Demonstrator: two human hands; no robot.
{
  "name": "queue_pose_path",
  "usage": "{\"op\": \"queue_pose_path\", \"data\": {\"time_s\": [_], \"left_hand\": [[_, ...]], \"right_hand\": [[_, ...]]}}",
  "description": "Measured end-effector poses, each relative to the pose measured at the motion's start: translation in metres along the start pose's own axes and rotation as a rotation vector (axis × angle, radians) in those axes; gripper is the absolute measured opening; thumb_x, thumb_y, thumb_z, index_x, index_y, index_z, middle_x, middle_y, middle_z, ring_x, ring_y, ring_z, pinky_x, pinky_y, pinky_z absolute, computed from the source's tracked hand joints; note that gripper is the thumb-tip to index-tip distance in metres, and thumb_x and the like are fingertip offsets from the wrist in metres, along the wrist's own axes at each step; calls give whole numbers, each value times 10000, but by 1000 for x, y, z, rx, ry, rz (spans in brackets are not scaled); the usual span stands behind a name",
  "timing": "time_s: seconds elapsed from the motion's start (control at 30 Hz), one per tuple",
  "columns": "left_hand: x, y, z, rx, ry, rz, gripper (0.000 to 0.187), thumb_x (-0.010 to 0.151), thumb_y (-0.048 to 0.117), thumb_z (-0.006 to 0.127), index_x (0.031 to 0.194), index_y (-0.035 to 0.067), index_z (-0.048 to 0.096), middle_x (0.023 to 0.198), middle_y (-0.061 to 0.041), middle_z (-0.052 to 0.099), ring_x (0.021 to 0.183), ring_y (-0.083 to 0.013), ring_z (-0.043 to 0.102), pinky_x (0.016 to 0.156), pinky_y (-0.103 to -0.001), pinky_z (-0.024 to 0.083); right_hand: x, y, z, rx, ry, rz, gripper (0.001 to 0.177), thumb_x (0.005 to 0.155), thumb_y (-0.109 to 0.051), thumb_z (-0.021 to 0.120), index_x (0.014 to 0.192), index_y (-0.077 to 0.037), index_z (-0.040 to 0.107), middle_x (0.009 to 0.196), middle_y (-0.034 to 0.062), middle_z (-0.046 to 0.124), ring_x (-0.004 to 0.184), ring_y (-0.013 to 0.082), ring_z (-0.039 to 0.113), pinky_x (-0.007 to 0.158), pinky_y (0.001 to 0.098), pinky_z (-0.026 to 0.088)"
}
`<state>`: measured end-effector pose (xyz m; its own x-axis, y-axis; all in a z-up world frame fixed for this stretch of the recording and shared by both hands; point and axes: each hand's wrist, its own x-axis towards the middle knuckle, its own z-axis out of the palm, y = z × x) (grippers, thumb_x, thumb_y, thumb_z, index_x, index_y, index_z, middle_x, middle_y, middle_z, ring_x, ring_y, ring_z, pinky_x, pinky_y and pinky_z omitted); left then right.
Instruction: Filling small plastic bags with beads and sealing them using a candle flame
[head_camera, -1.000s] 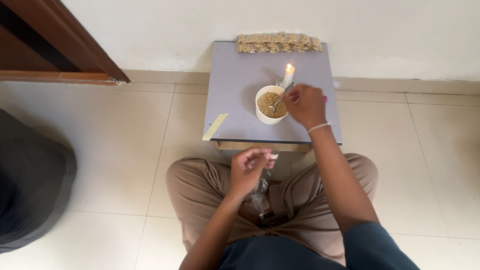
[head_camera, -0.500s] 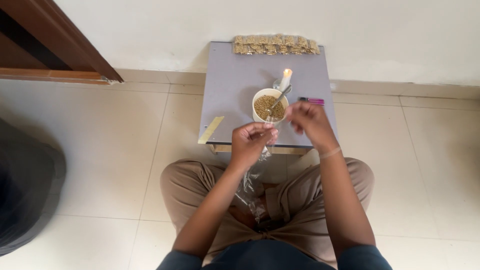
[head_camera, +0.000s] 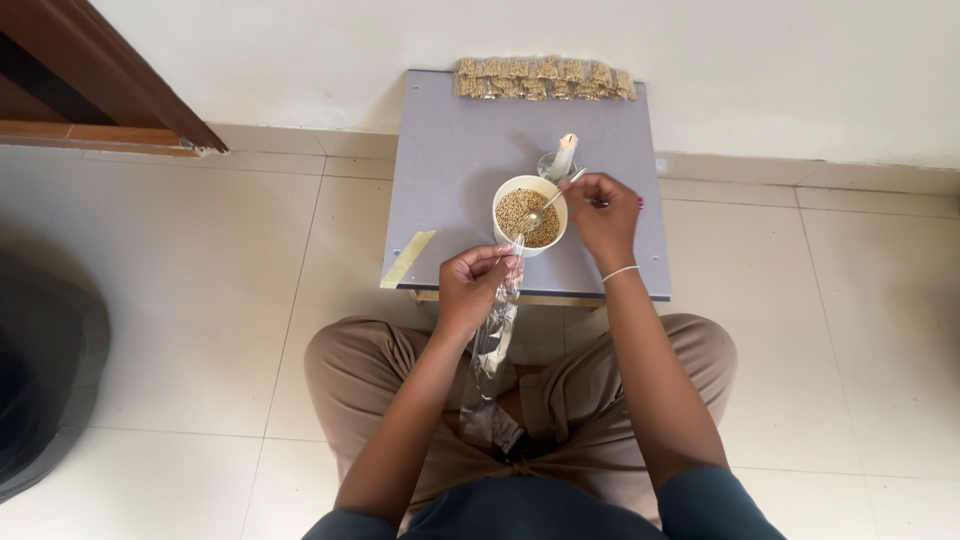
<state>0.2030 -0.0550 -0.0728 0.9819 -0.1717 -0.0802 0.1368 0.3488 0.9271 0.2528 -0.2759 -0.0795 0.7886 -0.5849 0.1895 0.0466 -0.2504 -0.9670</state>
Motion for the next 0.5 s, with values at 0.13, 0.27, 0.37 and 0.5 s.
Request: {"op": "queue_pose_path", "data": {"time_s": [0.13, 0.27, 0.37, 0.5], "left_hand": [[2, 1, 2, 20, -10, 14, 258, 850, 30, 837, 1099, 4, 776, 931, -145, 798, 827, -139, 745, 734, -264, 632], [0, 3, 2, -4, -11, 27, 258, 851, 12, 824, 1102, -17, 768, 953, -196, 788, 842, -218, 769, 767, -308, 635], [4, -2, 2, -14, -15, 42, 263, 857, 5, 817, 1111, -32, 760, 973, -208, 783, 852, -241, 768, 767, -328, 641], [7, -8, 2, -12, -34, 40, 253, 866, -5, 800, 1115, -26, 759, 991, -212, 778, 845, -252, 773, 753, -325, 654]], "right_hand": [[-25, -58, -10, 84, 67, -112, 88, 949, -36, 772, 880, -79, 739, 713, 95, 705, 554, 155, 661, 468, 247, 517], [-32, -59, -16, -100, 78, -213, 114, 936, -27, 791, 841, -76, 751, 669, 81, 706, 574, 154, 694, 519, 268, 558], [-24, -33, -16, -214, 60, -161, 167, 875, -37, 782, 744, -131, 741, 570, 16, 665, 507, 104, 645, 514, 234, 518], [-21, -23, -12, -198, 52, -45, 158, 814, -35, 706, 685, -122, 731, 537, 28, 642, 450, 107, 612, 482, 233, 485]]}}
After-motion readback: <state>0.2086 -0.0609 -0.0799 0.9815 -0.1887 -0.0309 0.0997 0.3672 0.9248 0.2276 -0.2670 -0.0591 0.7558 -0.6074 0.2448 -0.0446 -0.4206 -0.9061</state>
